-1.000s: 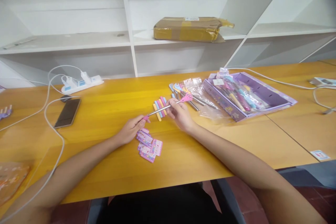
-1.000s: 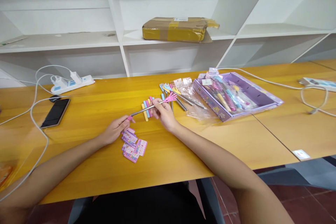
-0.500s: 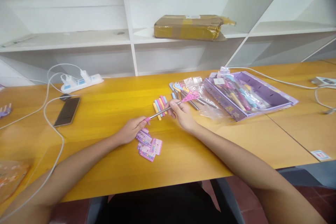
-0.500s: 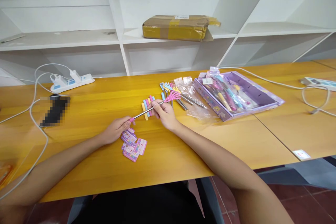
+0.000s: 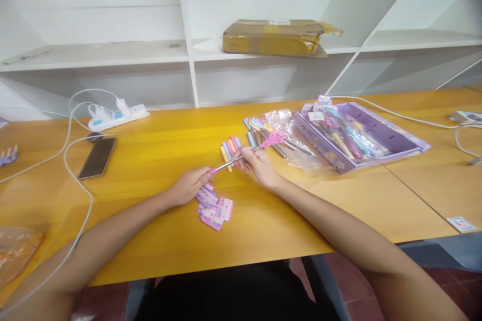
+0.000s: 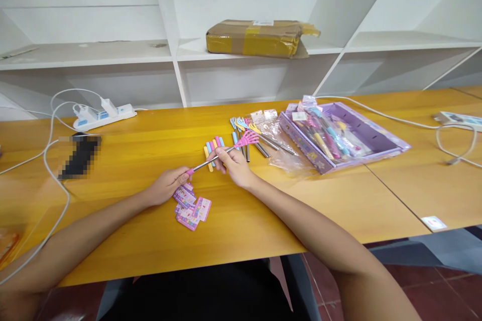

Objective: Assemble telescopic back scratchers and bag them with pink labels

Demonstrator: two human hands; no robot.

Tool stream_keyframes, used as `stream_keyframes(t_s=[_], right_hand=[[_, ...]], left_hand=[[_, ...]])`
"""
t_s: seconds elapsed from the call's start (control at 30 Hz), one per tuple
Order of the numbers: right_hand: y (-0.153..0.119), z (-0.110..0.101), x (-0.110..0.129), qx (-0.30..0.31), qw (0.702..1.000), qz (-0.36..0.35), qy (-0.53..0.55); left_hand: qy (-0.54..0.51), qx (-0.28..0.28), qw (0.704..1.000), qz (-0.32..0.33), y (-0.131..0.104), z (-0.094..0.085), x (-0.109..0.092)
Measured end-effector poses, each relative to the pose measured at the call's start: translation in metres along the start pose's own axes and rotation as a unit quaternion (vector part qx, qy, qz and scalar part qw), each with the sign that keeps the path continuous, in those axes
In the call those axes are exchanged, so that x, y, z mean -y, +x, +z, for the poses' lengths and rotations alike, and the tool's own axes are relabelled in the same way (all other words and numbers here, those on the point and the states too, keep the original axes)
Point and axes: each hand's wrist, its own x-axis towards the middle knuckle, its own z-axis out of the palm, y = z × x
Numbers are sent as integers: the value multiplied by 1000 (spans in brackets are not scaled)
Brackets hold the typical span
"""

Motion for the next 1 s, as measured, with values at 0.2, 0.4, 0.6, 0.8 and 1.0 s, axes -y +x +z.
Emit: stream_keyframes(t_s=[0.2, 0.4, 0.6, 0.8, 1.0], right_hand=[[-1, 7, 1, 11, 1000, 9, 12], [-3, 16, -1, 35, 999, 26, 32], [-3, 26, -9, 64, 996, 25, 53], [-7, 42, -17, 114, 990, 37, 70], [-7, 27, -9, 106, 991, 31, 74]], left_hand=[[0, 0, 1000, 4, 0, 1, 4], [7, 0, 1000, 5, 0, 1, 5], [15, 7, 1000, 7, 0, 1, 5], [41, 2, 999, 24, 1, 1, 9], [0, 21, 1000, 13, 0, 0, 6]])
